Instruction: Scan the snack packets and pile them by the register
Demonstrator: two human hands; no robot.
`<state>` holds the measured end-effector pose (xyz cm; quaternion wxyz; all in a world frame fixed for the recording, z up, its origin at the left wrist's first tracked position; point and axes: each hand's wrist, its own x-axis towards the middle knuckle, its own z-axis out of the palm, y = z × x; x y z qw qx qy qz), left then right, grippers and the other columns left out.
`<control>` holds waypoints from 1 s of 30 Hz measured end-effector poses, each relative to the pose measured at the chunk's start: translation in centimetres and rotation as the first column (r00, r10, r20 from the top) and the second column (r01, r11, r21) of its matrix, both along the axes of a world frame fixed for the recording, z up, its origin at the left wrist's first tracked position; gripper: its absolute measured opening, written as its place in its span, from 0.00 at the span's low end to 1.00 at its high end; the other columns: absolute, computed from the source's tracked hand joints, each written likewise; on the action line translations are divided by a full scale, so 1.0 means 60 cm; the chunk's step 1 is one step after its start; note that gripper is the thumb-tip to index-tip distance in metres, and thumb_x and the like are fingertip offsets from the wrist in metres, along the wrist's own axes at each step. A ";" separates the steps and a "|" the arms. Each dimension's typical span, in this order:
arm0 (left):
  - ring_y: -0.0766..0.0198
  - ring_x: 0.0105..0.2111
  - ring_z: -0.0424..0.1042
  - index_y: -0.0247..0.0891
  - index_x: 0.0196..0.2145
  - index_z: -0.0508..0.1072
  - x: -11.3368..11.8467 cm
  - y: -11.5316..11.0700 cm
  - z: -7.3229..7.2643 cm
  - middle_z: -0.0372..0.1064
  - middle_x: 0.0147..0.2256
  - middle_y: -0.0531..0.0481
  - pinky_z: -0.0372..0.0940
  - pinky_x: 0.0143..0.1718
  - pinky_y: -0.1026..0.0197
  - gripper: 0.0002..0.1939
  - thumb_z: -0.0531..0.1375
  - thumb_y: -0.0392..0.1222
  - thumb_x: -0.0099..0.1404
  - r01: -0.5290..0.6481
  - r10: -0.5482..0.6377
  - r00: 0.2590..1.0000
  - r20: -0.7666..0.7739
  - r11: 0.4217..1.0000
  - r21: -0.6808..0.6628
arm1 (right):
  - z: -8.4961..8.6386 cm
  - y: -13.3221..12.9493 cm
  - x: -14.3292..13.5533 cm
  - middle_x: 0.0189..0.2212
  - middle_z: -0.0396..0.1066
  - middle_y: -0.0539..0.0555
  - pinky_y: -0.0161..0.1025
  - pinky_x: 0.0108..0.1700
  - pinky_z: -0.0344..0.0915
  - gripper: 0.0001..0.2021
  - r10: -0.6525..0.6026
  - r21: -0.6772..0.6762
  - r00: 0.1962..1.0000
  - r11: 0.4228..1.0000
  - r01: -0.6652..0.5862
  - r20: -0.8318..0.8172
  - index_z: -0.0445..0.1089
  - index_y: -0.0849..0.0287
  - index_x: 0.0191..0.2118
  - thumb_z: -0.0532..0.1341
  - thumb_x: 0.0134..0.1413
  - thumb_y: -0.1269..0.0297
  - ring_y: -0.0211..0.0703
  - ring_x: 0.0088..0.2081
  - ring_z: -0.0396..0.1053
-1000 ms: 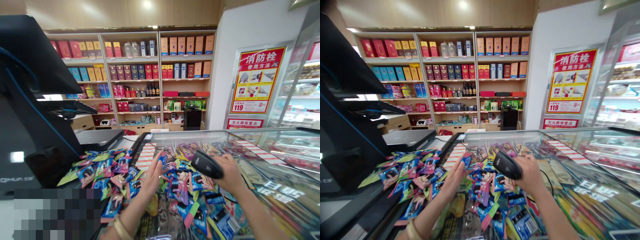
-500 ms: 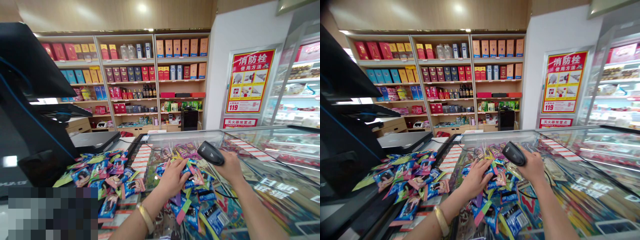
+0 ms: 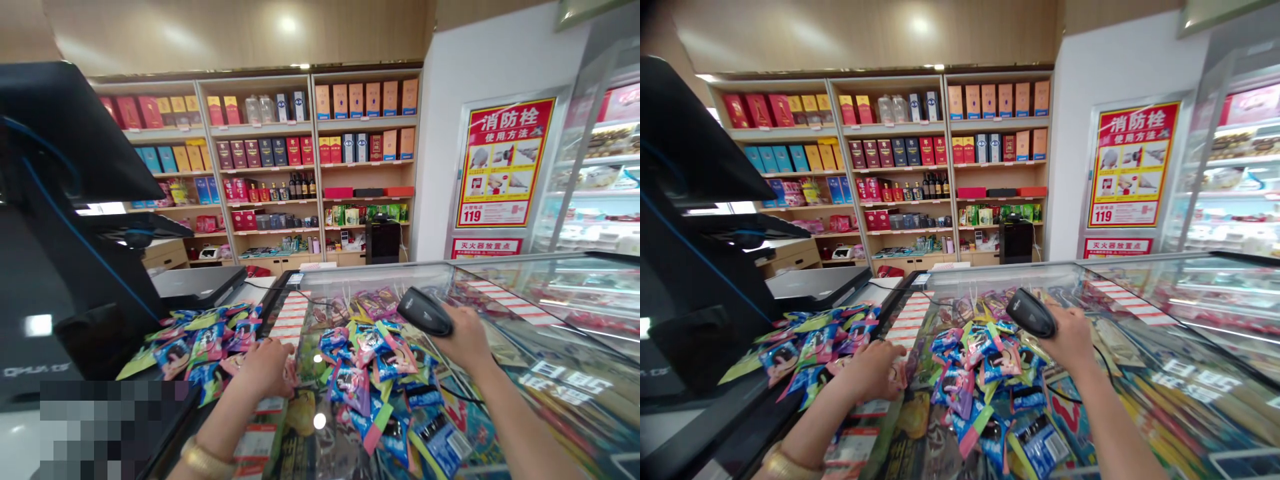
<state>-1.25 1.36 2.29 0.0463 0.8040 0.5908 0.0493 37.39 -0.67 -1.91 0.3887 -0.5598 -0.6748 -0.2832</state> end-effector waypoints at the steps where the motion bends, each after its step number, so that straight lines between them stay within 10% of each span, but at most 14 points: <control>1: 0.36 0.52 0.67 0.39 0.45 0.76 -0.004 -0.002 -0.004 0.73 0.47 0.33 0.56 0.54 0.41 0.31 0.67 0.35 0.38 0.004 -0.004 0.999 -0.050 1.000 -0.009 | 0.000 0.000 -0.001 0.24 0.73 0.54 0.40 0.34 0.59 0.10 0.001 -0.006 1.000 1.000 -0.001 0.001 0.71 0.56 0.32 0.58 0.46 0.57 0.46 0.27 0.69; 6: 0.40 0.48 0.71 0.38 0.42 0.76 -0.003 0.000 -0.021 0.76 0.41 0.35 0.56 0.54 0.42 0.24 0.62 0.31 0.43 0.044 -0.043 0.997 -0.058 0.999 0.026 | -0.006 0.002 0.002 0.28 0.75 0.55 0.41 0.36 0.60 0.12 0.016 -0.009 1.000 1.000 -0.016 0.003 0.72 0.56 0.35 0.59 0.47 0.56 0.47 0.29 0.70; 10: 0.46 0.43 0.74 0.39 0.42 0.76 -0.010 0.014 -0.021 0.77 0.38 0.40 0.61 0.51 0.47 0.22 0.62 0.33 0.46 0.028 -0.038 0.963 0.266 0.999 0.041 | -0.003 -0.001 0.001 0.31 0.76 0.55 0.42 0.36 0.60 0.13 0.050 0.011 0.998 0.999 -0.050 0.023 0.71 0.57 0.39 0.59 0.48 0.57 0.46 0.29 0.69; 12: 0.49 0.41 0.75 0.38 0.41 0.76 -0.013 0.019 -0.019 0.77 0.39 0.42 0.66 0.46 0.52 0.20 0.64 0.35 0.47 0.038 -0.031 0.825 0.565 0.999 0.000 | 0.003 -0.007 -0.009 0.31 0.75 0.55 0.42 0.36 0.59 0.13 0.087 0.035 0.996 0.996 -0.088 0.038 0.71 0.57 0.40 0.59 0.49 0.57 0.45 0.29 0.69; 15: 0.56 0.38 0.76 0.37 0.41 0.76 -0.012 0.022 -0.017 0.77 0.38 0.45 0.69 0.39 0.60 0.19 0.68 0.39 0.49 0.116 0.060 0.431 0.901 0.986 -0.121 | 0.015 -0.022 -0.036 0.29 0.73 0.54 0.42 0.37 0.58 0.10 0.156 0.042 0.987 0.987 -0.158 0.048 0.70 0.57 0.37 0.59 0.51 0.58 0.45 0.30 0.68; 20: 0.62 0.28 0.76 0.33 0.36 0.75 0.006 0.019 -0.020 0.77 0.33 0.44 0.72 0.33 0.60 0.09 0.61 0.42 0.62 0.252 0.398 -0.167 0.902 0.902 -0.351 | 0.029 -0.046 -0.097 0.28 0.71 0.52 0.43 0.40 0.54 0.10 0.337 0.000 0.936 0.941 -0.339 0.098 0.68 0.57 0.33 0.58 0.52 0.56 0.42 0.30 0.66; 25: 0.58 0.29 0.78 0.30 0.44 0.71 0.035 0.013 -0.023 0.76 0.32 0.40 0.74 0.31 0.56 0.16 0.49 0.43 0.71 0.344 0.596 -0.352 0.722 0.800 -0.492 | 0.037 -0.062 -0.140 0.24 0.68 0.49 0.41 0.38 0.51 0.05 0.471 -0.081 0.880 0.882 -0.465 0.069 0.66 0.56 0.32 0.55 0.53 0.63 0.39 0.28 0.64; 30: 0.58 0.29 0.78 0.32 0.47 0.71 0.057 0.007 -0.040 0.77 0.34 0.42 0.74 0.26 0.60 0.15 0.52 0.44 0.70 0.350 0.518 -0.329 0.790 0.843 -0.408 | 0.036 -0.064 -0.151 0.25 0.68 0.48 0.41 0.38 0.50 0.06 0.487 -0.155 0.872 0.866 -0.476 0.042 0.68 0.56 0.34 0.55 0.52 0.64 0.39 0.29 0.64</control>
